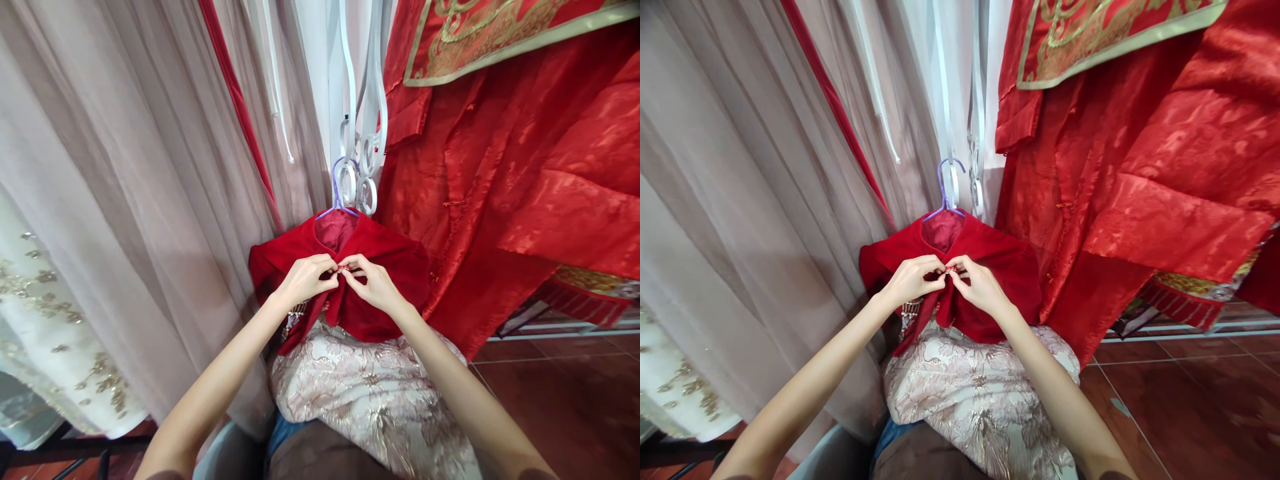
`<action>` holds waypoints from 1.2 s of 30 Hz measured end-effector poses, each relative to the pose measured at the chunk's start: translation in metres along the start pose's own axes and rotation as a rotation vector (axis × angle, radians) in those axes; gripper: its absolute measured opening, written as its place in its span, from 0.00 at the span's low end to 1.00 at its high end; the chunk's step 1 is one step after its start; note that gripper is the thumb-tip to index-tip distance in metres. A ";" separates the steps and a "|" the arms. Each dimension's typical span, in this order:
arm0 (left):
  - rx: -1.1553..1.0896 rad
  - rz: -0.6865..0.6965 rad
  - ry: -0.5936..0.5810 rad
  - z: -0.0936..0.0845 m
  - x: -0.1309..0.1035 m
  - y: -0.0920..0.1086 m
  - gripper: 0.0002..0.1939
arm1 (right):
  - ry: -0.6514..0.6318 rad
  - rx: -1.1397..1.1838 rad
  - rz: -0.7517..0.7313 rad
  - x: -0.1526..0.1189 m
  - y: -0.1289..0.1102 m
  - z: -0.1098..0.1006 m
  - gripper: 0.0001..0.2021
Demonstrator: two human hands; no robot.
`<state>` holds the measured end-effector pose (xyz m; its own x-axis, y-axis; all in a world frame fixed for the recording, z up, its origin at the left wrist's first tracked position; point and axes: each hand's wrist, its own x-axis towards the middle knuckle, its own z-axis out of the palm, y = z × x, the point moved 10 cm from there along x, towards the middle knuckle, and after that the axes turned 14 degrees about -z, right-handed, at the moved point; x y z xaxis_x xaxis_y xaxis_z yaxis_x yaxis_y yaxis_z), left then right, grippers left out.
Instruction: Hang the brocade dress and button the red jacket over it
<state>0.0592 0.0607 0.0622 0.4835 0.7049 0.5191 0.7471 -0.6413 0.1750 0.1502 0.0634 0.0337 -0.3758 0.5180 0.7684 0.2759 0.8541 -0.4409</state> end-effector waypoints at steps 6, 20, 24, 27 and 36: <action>0.120 0.068 -0.008 0.003 0.002 0.009 0.05 | -0.084 -0.014 -0.001 0.001 0.002 -0.001 0.08; 0.158 0.050 -0.022 0.001 0.001 0.012 0.05 | -0.072 0.030 0.003 0.002 0.001 -0.003 0.07; 0.179 0.052 -0.007 0.000 0.002 0.013 0.02 | -0.086 0.044 0.009 0.003 0.001 -0.004 0.06; 0.261 0.092 -0.017 0.005 0.003 0.015 0.03 | -0.091 0.058 0.018 0.004 0.003 -0.005 0.06; 0.356 0.205 -0.060 0.014 0.001 0.018 0.07 | -0.056 0.040 -0.023 0.004 0.003 -0.005 0.06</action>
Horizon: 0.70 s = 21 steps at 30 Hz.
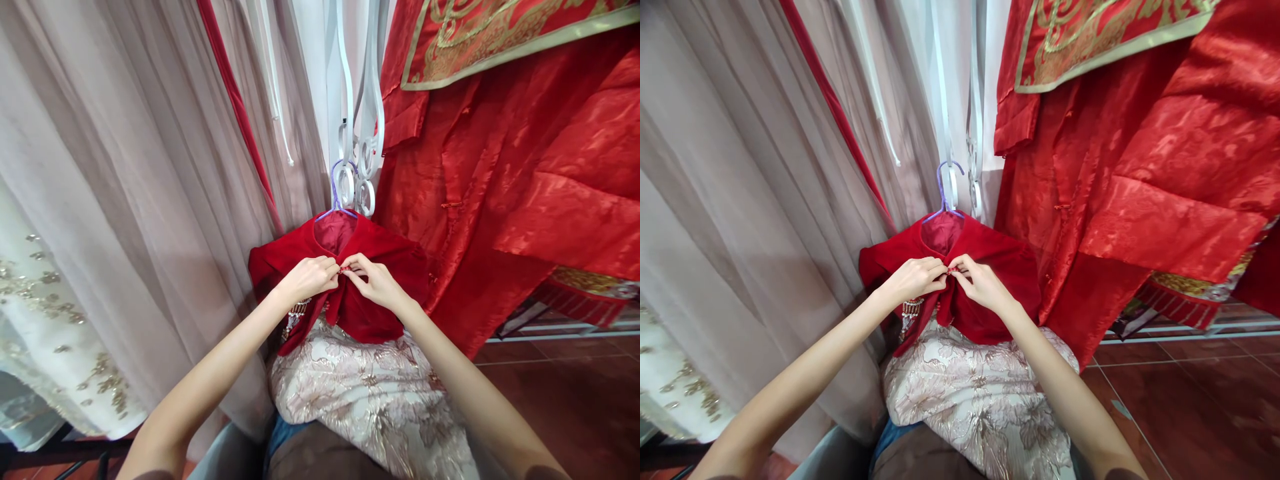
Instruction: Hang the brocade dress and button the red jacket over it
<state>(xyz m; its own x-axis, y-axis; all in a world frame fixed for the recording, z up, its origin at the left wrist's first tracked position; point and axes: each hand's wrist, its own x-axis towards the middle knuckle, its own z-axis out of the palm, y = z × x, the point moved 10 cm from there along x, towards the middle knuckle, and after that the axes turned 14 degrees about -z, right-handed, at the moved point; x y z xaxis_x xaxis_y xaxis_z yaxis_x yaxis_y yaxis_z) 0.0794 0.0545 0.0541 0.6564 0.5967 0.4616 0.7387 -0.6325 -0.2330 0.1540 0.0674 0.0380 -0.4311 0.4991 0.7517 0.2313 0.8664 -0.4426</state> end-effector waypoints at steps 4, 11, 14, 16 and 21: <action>-0.127 -0.037 0.064 -0.007 -0.002 -0.003 0.07 | 0.036 -0.002 0.004 -0.004 0.001 0.000 0.06; -0.229 -0.055 0.099 -0.012 -0.005 -0.007 0.04 | 0.090 -0.059 -0.011 -0.016 0.003 0.001 0.07; -0.103 -0.024 0.131 -0.012 -0.006 -0.004 0.05 | 0.093 -0.083 -0.026 -0.017 0.002 0.001 0.08; 0.020 0.023 0.165 -0.012 -0.006 0.002 0.07 | 0.094 -0.083 -0.018 -0.016 0.003 0.001 0.08; 0.185 0.174 0.190 -0.009 -0.009 0.017 0.08 | 0.102 -0.060 0.030 -0.013 0.005 0.000 0.08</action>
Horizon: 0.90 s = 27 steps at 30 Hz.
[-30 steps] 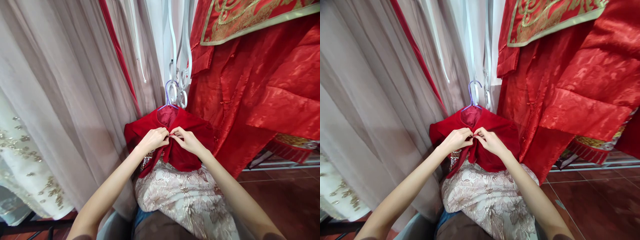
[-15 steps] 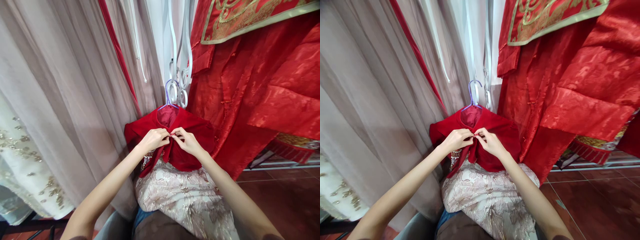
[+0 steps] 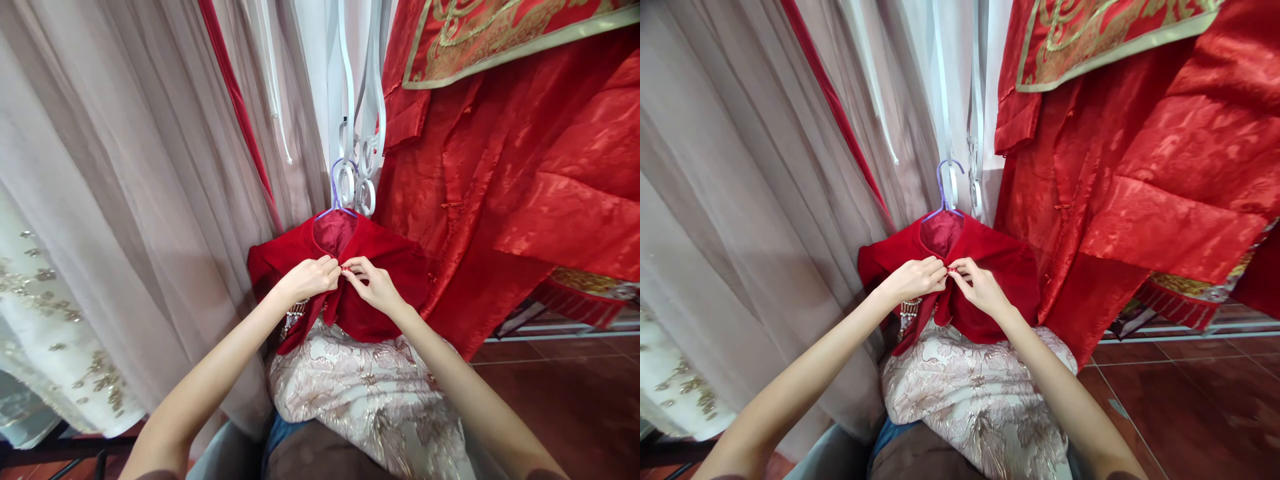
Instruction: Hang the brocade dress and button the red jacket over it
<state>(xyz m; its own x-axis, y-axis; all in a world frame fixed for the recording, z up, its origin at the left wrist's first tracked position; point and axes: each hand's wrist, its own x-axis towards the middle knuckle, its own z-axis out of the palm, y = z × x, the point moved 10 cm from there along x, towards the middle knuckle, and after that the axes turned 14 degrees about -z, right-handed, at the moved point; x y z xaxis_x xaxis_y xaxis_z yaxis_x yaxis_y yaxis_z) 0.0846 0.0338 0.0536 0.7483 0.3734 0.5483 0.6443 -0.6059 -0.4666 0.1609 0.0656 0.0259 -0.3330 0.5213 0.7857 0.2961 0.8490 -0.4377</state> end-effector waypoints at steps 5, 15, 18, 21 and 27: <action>-0.063 -0.031 -0.075 0.002 0.000 -0.006 0.08 | -0.021 0.036 0.000 -0.002 -0.001 0.002 0.08; -0.105 -0.002 -0.191 0.002 0.007 -0.005 0.06 | -0.035 -0.012 -0.049 0.001 -0.002 0.002 0.08; -0.162 -0.030 -0.219 0.003 0.010 -0.010 0.06 | 0.000 -0.033 -0.072 0.004 -0.003 0.000 0.08; -0.226 -0.098 -0.241 0.001 0.011 -0.015 0.07 | 0.020 -0.015 -0.064 0.005 -0.002 -0.001 0.07; -0.615 -0.657 -0.180 0.011 -0.012 -0.042 0.06 | 0.244 0.082 0.124 -0.020 0.004 -0.003 0.16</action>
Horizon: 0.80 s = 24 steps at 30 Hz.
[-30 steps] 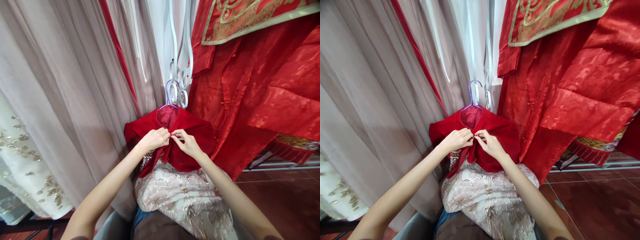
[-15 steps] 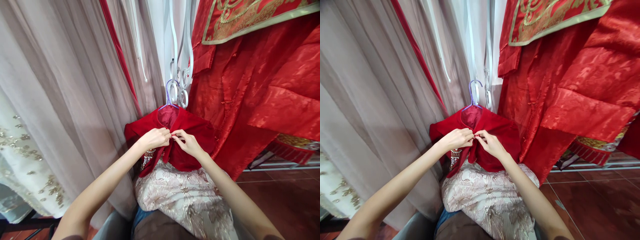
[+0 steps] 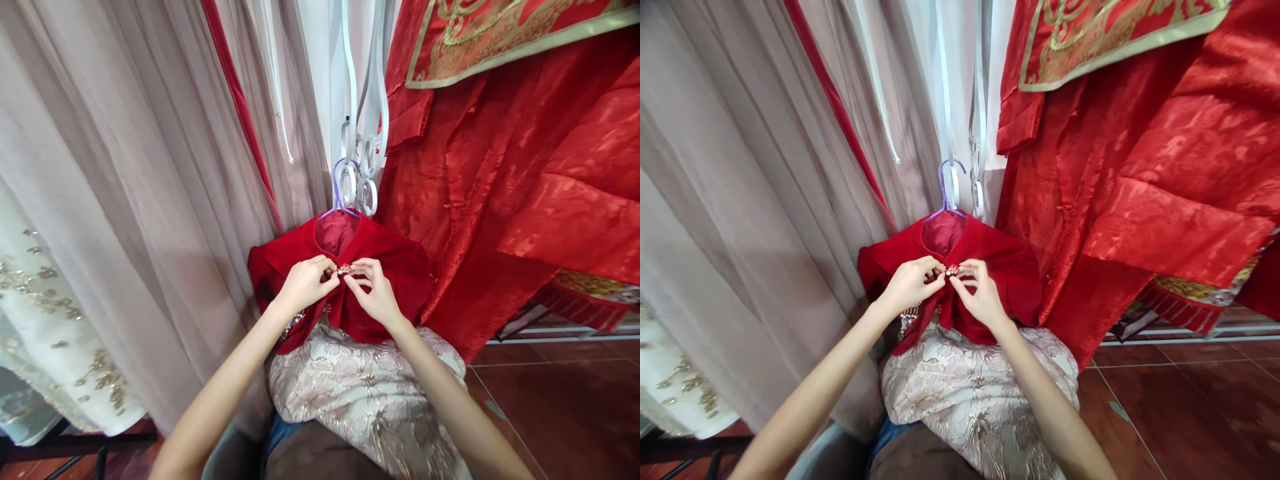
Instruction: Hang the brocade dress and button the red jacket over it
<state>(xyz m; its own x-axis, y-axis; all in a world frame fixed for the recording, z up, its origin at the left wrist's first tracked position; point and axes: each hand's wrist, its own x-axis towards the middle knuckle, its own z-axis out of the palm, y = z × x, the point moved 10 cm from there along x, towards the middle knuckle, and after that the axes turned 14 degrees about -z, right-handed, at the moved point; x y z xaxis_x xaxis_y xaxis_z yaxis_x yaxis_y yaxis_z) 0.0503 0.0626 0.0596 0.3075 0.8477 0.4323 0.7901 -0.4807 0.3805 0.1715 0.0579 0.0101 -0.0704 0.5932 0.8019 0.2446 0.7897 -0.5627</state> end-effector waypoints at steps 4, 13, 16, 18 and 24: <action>-0.556 -0.336 0.013 0.021 -0.015 -0.041 0.08 | 0.006 -0.212 0.202 -0.037 0.016 0.008 0.17; -1.090 -0.537 -0.170 0.070 -0.045 -0.049 0.26 | -0.252 0.245 0.463 -0.063 0.025 0.017 0.09; -1.157 -0.583 -0.188 0.084 -0.065 -0.041 0.30 | -0.186 0.220 0.438 -0.063 0.016 0.006 0.10; -1.124 -0.635 -0.090 0.084 -0.078 -0.044 0.27 | -0.049 0.045 0.370 -0.060 0.008 -0.009 0.11; -1.337 -0.779 0.014 0.089 -0.105 -0.061 0.23 | -0.012 -0.069 0.315 -0.067 -0.011 0.011 0.09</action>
<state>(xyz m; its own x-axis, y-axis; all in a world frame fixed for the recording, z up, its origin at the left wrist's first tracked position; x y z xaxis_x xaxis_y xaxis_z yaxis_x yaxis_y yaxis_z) 0.0173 0.0233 -0.0817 0.0478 0.9767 -0.2092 -0.2896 0.2140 0.9329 0.1633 0.0115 -0.0398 0.0074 0.8089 0.5879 0.3214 0.5548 -0.7674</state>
